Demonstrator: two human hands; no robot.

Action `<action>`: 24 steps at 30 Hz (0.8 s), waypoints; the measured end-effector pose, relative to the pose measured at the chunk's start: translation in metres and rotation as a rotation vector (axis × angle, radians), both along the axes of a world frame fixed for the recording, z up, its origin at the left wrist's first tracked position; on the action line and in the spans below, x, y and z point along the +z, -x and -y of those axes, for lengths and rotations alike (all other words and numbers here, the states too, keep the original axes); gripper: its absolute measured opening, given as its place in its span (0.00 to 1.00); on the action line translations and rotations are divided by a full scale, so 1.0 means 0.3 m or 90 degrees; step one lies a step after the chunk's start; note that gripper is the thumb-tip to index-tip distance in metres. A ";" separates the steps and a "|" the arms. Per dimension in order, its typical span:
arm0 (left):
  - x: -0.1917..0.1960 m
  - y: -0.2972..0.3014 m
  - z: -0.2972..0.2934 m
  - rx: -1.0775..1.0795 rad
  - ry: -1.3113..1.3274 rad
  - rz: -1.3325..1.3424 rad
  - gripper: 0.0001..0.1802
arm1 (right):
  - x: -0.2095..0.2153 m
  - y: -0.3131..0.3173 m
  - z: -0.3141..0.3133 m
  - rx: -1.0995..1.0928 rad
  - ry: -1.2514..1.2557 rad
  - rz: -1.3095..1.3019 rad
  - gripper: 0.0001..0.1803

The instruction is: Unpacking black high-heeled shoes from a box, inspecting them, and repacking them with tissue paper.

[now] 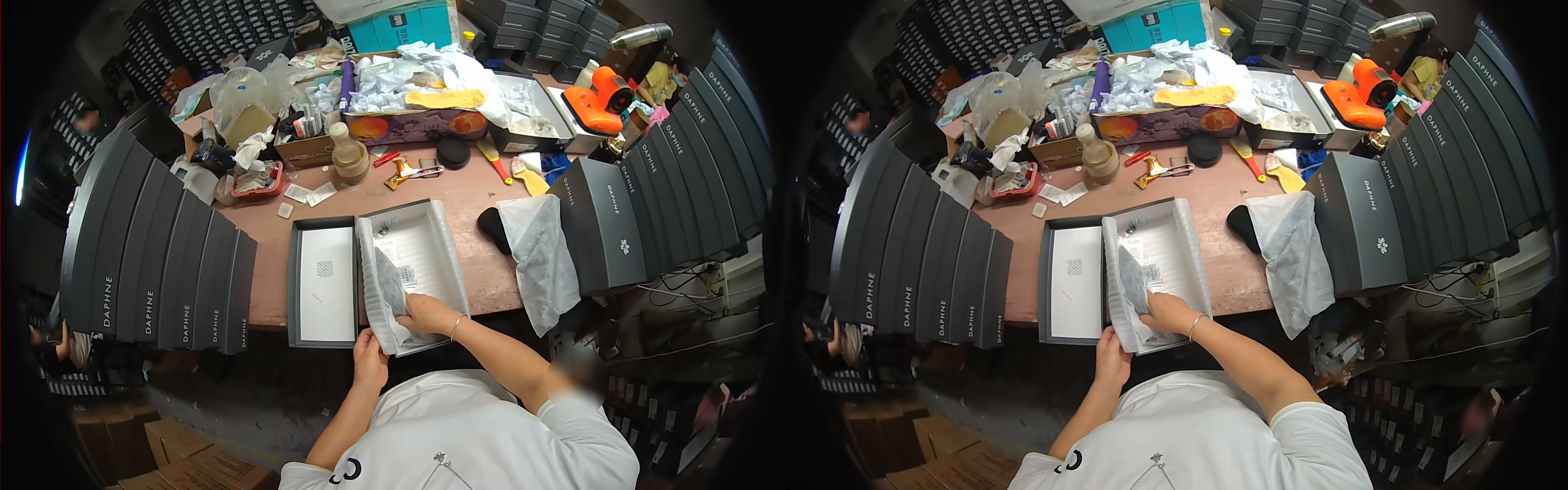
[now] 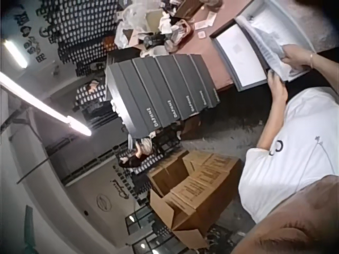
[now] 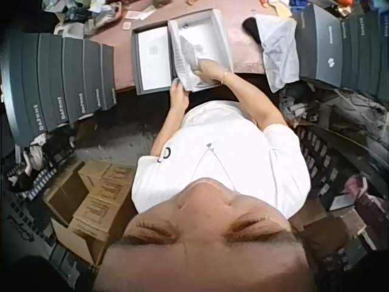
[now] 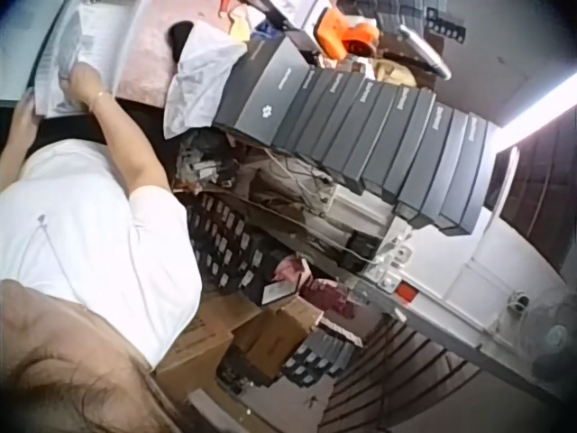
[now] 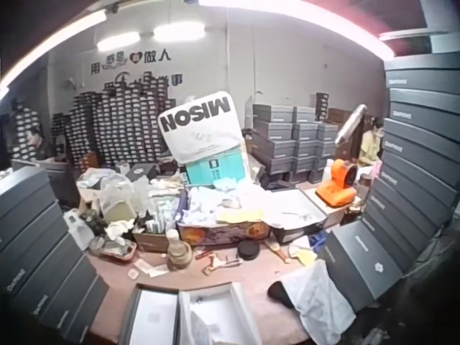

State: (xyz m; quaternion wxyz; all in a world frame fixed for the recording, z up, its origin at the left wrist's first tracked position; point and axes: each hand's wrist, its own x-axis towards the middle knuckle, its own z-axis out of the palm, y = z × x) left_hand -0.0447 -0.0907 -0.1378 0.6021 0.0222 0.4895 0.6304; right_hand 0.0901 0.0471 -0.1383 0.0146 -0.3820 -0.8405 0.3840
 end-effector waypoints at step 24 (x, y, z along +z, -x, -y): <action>0.177 -0.116 -0.513 -0.862 -0.235 -1.311 0.34 | 0.303 -1.059 0.230 -0.596 -0.163 0.233 0.16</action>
